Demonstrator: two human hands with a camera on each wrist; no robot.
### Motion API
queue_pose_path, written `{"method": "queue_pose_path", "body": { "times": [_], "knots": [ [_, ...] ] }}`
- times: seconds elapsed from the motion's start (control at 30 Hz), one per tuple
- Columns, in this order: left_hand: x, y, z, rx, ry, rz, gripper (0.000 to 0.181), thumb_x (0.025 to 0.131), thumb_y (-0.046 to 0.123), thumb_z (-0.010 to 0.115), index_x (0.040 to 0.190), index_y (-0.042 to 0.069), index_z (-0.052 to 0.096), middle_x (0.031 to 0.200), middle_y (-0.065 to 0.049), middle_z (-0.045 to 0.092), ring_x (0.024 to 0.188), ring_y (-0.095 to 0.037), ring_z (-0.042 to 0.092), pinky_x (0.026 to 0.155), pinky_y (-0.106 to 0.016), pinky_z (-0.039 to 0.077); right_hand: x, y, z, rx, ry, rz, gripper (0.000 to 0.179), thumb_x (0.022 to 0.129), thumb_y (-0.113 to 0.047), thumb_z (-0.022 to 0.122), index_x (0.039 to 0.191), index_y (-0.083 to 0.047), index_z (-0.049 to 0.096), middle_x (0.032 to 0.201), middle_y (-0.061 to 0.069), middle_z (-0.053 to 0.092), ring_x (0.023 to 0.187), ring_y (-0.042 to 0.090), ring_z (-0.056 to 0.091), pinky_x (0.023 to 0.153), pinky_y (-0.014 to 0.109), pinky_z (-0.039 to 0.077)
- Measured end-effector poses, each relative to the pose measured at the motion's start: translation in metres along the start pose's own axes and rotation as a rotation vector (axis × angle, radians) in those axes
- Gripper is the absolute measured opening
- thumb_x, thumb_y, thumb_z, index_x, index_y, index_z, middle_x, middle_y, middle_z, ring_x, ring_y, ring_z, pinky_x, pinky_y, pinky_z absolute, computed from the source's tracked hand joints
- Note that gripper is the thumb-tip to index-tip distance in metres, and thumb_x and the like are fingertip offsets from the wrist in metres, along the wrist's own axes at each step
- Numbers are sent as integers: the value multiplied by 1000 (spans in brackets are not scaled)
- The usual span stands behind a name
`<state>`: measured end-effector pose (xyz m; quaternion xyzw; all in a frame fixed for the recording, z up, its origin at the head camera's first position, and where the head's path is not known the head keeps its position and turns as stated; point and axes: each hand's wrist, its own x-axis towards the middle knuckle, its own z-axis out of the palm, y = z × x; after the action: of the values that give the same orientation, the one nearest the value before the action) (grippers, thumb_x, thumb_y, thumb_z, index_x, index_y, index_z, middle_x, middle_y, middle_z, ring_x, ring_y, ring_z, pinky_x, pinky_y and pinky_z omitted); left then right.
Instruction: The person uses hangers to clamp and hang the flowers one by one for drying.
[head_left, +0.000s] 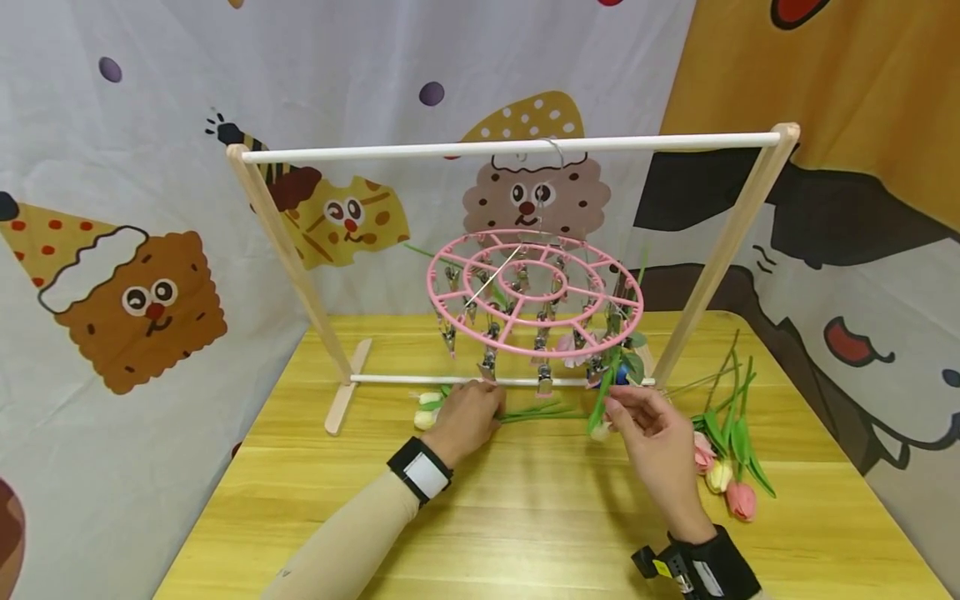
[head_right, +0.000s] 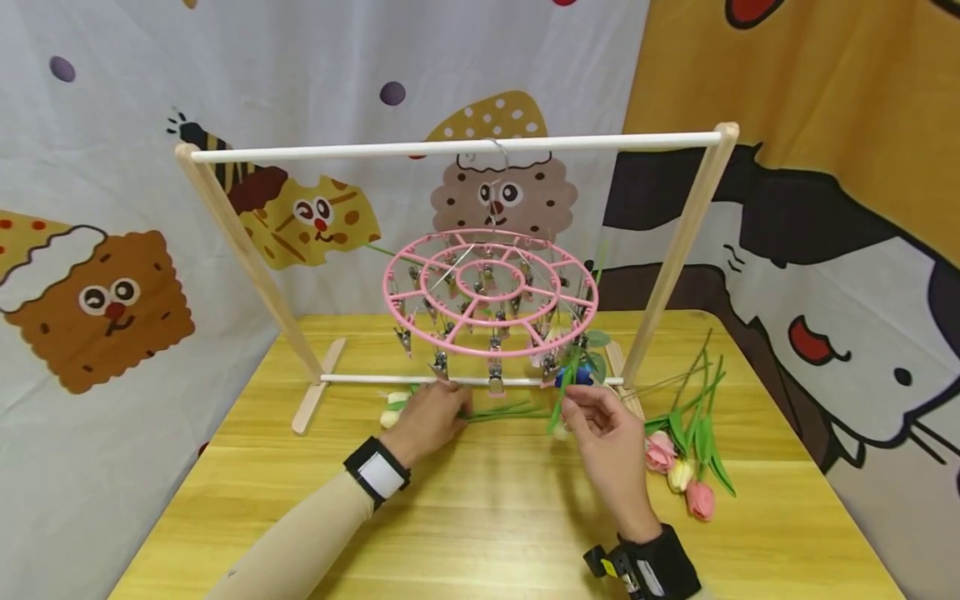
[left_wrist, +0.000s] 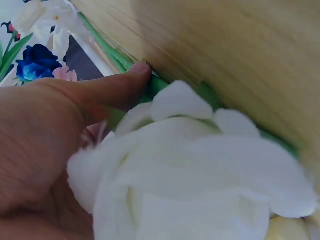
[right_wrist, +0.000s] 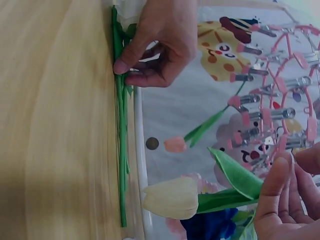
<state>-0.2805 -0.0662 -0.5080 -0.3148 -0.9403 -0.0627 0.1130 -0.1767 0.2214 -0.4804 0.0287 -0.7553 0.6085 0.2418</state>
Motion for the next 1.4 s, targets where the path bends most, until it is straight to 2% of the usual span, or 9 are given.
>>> {"method": "queue_pose_path", "body": {
  "times": [0.13, 0.27, 0.37, 0.57, 0.77, 0.97, 1.27, 1.4],
  "knots": [
    [-4, 0, -2, -3, 6, 9, 21, 97, 30, 99, 99, 24, 79, 106, 3, 84, 111, -25, 83, 101, -52, 68, -7, 2, 4, -33, -87, -8, 17, 112, -3, 76, 129, -2, 82, 111, 7, 84, 88, 12, 80, 78, 21, 67],
    [-7, 0, -3, 0, 10, 26, 21, 98, 34, 97, 96, 24, 79, 105, 2, 83, 104, -22, 82, 91, -48, 67, -11, 4, 8, -56, -165, 14, 16, 113, -5, 77, 128, -4, 81, 115, 17, 83, 92, 15, 81, 80, 24, 69],
    [-9, -1, -3, -8, 5, 34, 20, 98, 34, 96, 100, 23, 79, 103, 2, 82, 99, -21, 82, 88, -47, 67, -13, 6, 11, -61, -203, 24, 17, 111, -4, 78, 128, -3, 81, 115, 21, 82, 92, 14, 81, 80, 25, 70],
    [-12, 0, -8, -54, 21, 56, 14, 101, 21, 94, 109, 22, 83, 106, 1, 83, 100, -21, 82, 93, -51, 69, -15, 7, 15, -65, -251, 36, 20, 111, -5, 80, 130, -1, 81, 120, 20, 83, 95, 8, 82, 84, 21, 69],
    [-16, 2, -18, -67, 107, 96, 11, 103, 13, 90, 106, 20, 82, 102, 2, 82, 98, -20, 80, 87, -44, 68, -16, 5, 15, -71, -249, 41, 24, 111, -6, 79, 134, 3, 80, 121, 24, 83, 96, 8, 82, 85, 20, 69],
    [-24, 2, -31, -104, 179, 103, 13, 102, 13, 92, 105, 18, 81, 106, 2, 82, 99, -20, 78, 85, -42, 64, -17, 6, 12, -73, -225, 34, 24, 112, -4, 78, 136, 1, 80, 121, 23, 83, 97, 8, 80, 83, 21, 68],
    [-38, -2, -40, -55, 190, 106, 11, 103, 14, 91, 108, 21, 84, 103, 4, 78, 100, -19, 79, 104, -52, 68, -17, 7, 9, -107, -178, 61, 24, 113, -11, 79, 136, -4, 82, 126, 18, 85, 97, 4, 79, 80, 19, 65],
    [-41, -6, -40, -82, 193, 108, 12, 104, 12, 91, 110, 21, 87, 103, 4, 80, 101, -20, 80, 106, -52, 68, -17, 8, 9, -95, -175, 75, 24, 113, -10, 78, 136, -5, 82, 129, 19, 84, 98, 5, 79, 80, 19, 66]
  ]
}}
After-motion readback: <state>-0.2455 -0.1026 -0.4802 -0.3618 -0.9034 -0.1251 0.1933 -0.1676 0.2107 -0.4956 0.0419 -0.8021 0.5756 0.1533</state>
